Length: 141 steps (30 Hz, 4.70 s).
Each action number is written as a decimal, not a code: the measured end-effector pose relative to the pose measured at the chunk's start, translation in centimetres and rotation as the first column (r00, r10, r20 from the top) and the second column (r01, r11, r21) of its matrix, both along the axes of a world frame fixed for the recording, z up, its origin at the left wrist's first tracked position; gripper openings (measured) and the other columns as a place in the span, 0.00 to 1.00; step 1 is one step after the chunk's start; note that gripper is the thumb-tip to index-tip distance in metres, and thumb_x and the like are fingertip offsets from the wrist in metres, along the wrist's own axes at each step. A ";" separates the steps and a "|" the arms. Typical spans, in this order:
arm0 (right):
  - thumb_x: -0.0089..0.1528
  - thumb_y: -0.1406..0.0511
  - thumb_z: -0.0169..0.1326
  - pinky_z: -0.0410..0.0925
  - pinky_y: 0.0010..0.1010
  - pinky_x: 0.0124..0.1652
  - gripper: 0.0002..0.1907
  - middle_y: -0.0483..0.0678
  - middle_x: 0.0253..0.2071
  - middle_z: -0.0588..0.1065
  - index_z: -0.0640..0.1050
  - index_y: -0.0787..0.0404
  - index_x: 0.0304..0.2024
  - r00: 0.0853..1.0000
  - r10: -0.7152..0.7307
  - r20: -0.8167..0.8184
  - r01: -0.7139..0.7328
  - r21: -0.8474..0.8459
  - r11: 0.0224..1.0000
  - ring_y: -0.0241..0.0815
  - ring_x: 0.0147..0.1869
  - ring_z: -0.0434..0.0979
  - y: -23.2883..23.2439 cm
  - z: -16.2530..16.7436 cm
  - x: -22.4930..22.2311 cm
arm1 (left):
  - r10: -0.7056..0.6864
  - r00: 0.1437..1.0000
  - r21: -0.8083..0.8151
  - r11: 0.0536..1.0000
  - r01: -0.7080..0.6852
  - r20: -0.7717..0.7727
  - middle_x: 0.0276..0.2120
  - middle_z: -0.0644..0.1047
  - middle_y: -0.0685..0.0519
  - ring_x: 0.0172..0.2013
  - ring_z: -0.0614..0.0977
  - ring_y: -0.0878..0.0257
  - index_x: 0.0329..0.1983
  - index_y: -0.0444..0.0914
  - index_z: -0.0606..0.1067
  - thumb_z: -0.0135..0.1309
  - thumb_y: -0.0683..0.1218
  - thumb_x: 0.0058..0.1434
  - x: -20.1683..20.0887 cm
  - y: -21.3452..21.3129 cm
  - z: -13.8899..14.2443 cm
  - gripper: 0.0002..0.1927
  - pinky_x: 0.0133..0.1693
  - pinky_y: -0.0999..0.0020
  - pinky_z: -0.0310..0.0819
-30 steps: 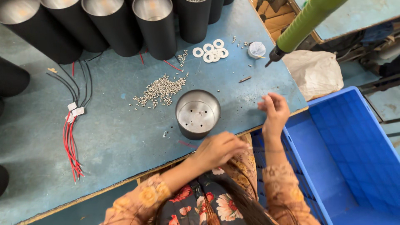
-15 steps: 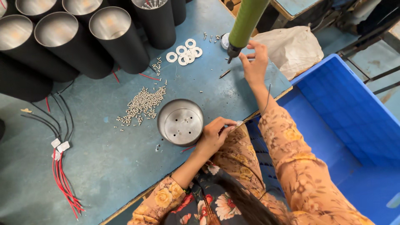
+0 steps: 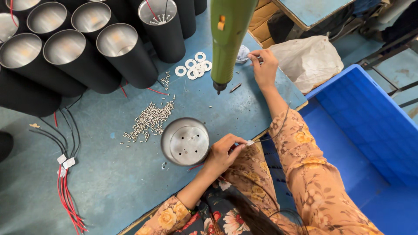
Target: The person assembles LED light fixtures by inserting LED modules into cylindrical housings, threading wires through holes, and securing components with screws using a power screwdriver. Completed units are placed aside on the workbench.
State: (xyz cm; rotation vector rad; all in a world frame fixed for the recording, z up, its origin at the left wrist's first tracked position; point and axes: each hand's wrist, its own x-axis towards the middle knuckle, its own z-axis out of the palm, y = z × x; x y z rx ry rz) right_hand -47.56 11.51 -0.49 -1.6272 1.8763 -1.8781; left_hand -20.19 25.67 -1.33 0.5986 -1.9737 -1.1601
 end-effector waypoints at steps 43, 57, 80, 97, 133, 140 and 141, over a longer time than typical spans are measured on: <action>0.66 0.67 0.58 0.65 0.18 0.26 0.08 0.44 0.36 0.81 0.81 0.65 0.45 0.852 0.148 0.502 -0.177 0.011 0.984 0.31 0.32 0.79 -0.7 -1.9 -3.5 | -0.013 0.999 -0.007 1.000 0.014 0.045 0.34 0.80 0.51 0.30 0.81 0.59 0.40 0.38 0.79 0.62 0.40 0.61 -1.1 0.0 0.2 0.05 0.32 0.67 0.75; 0.64 0.71 0.60 0.72 0.22 0.30 0.06 0.47 0.36 0.80 0.81 0.67 0.43 0.823 0.180 0.538 -0.218 0.006 0.976 0.34 0.38 0.83 -0.5 -2.0 -3.8 | -0.023 0.998 -0.021 0.999 0.025 0.050 0.34 0.80 0.51 0.30 0.81 0.59 0.41 0.40 0.79 0.62 0.41 0.62 -1.0 0.1 0.6 0.05 0.32 0.67 0.74; 0.67 0.67 0.60 0.71 0.23 0.33 0.06 0.43 0.36 0.80 0.81 0.64 0.43 0.727 0.226 0.649 -0.212 -0.101 0.972 0.31 0.35 0.78 0.5 0.4 -2.8 | 0.023 0.999 -0.021 0.999 -0.023 -0.045 0.35 0.79 0.50 0.32 0.81 0.58 0.40 0.37 0.78 0.61 0.39 0.62 -1.2 -0.2 -0.8 0.04 0.34 0.67 0.74; 0.66 0.77 0.59 0.73 0.24 0.42 0.03 0.53 0.42 0.79 0.79 0.71 0.42 0.914 0.288 0.285 -0.354 0.215 0.910 0.37 0.42 0.80 26.8 5.5 5.9 | -0.031 0.991 -0.080 0.997 0.021 -0.128 0.42 0.78 0.50 0.37 0.82 0.59 0.44 0.36 0.74 0.61 0.35 0.63 0.5 1.2 -0.2 0.09 0.37 0.68 0.77; 0.57 0.80 0.61 0.73 0.28 0.42 0.13 0.47 0.41 0.80 0.84 0.61 0.39 0.872 0.379 -0.310 -0.288 0.302 0.909 0.41 0.46 0.80 26.9 5.4 5.8 | -0.106 0.958 -0.171 0.983 0.061 -0.266 0.40 0.79 0.48 0.40 0.83 0.55 0.41 0.39 0.64 0.61 0.29 0.58 0.4 1.8 -1.1 0.20 0.42 0.65 0.79; 0.57 0.80 0.62 0.72 0.28 0.41 0.12 0.47 0.41 0.80 0.84 0.61 0.39 0.871 0.380 -0.311 -0.286 0.310 0.907 0.41 0.45 0.80 27.2 5.1 5.5 | -0.118 0.955 -0.176 0.982 0.071 -0.273 0.40 0.79 0.48 0.40 0.83 0.56 0.42 0.39 0.63 0.60 0.29 0.59 0.5 1.8 -1.2 0.21 0.41 0.65 0.79; 0.57 0.80 0.62 0.72 0.27 0.41 0.12 0.47 0.41 0.80 0.84 0.60 0.39 0.871 0.375 -0.316 -0.278 0.312 0.908 0.41 0.45 0.80 27.2 5.1 5.4 | -0.115 0.956 -0.184 0.981 0.066 -0.270 0.40 0.79 0.49 0.40 0.82 0.56 0.42 0.39 0.63 0.61 0.29 0.59 0.5 1.8 -1.2 0.21 0.41 0.65 0.79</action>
